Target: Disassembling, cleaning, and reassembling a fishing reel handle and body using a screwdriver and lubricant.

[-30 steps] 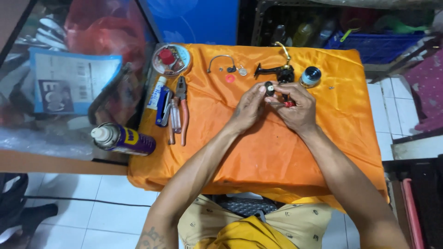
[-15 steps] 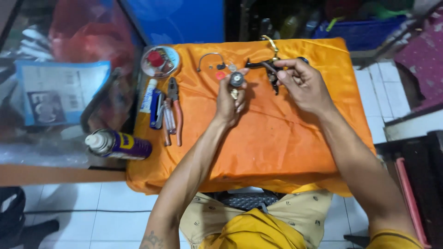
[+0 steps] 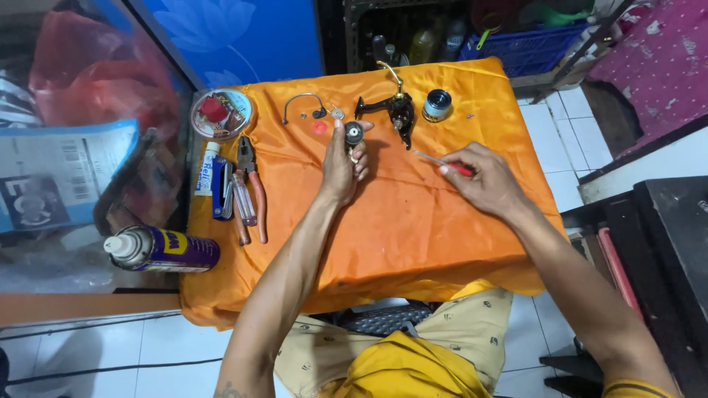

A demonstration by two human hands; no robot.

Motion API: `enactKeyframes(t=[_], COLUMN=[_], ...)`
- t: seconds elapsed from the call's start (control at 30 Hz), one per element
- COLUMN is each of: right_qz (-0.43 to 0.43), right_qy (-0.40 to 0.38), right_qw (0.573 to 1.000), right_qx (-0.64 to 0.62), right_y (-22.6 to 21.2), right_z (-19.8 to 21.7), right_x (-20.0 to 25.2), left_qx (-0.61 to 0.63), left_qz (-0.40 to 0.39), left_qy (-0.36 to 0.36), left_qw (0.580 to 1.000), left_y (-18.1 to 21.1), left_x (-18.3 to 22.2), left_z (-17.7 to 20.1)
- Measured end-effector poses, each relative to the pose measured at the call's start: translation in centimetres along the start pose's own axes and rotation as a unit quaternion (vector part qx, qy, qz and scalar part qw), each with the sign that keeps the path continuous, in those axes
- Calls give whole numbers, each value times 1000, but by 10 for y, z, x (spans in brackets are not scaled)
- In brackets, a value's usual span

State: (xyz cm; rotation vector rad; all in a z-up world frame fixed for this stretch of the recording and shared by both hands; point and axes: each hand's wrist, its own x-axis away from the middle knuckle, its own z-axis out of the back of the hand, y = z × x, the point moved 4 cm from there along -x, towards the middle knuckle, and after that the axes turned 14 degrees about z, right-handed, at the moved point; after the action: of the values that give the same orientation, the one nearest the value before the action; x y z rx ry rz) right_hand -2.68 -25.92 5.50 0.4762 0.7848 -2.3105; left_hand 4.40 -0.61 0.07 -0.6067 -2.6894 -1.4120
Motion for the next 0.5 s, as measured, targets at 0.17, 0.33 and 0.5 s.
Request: enactKeyframes(t=[0.17,0.33,0.5], right_qz=[9,25,19], right_qy=[-13,-80,-103], right_qw=[999,996,990], right_qx=[-28,-4,89], right_y=[-29,-29,15], right_z=[-28,-37,-14], right_x=[-16,-29,-9], left_qx=[-8,28,21], left_qz=[-10,9,14], left_qy=[6,6,-4], left_qw=[1000,1000,1000], left_y=[2,7,7], left_x=[2,7,8], left_z=[1,4,2])
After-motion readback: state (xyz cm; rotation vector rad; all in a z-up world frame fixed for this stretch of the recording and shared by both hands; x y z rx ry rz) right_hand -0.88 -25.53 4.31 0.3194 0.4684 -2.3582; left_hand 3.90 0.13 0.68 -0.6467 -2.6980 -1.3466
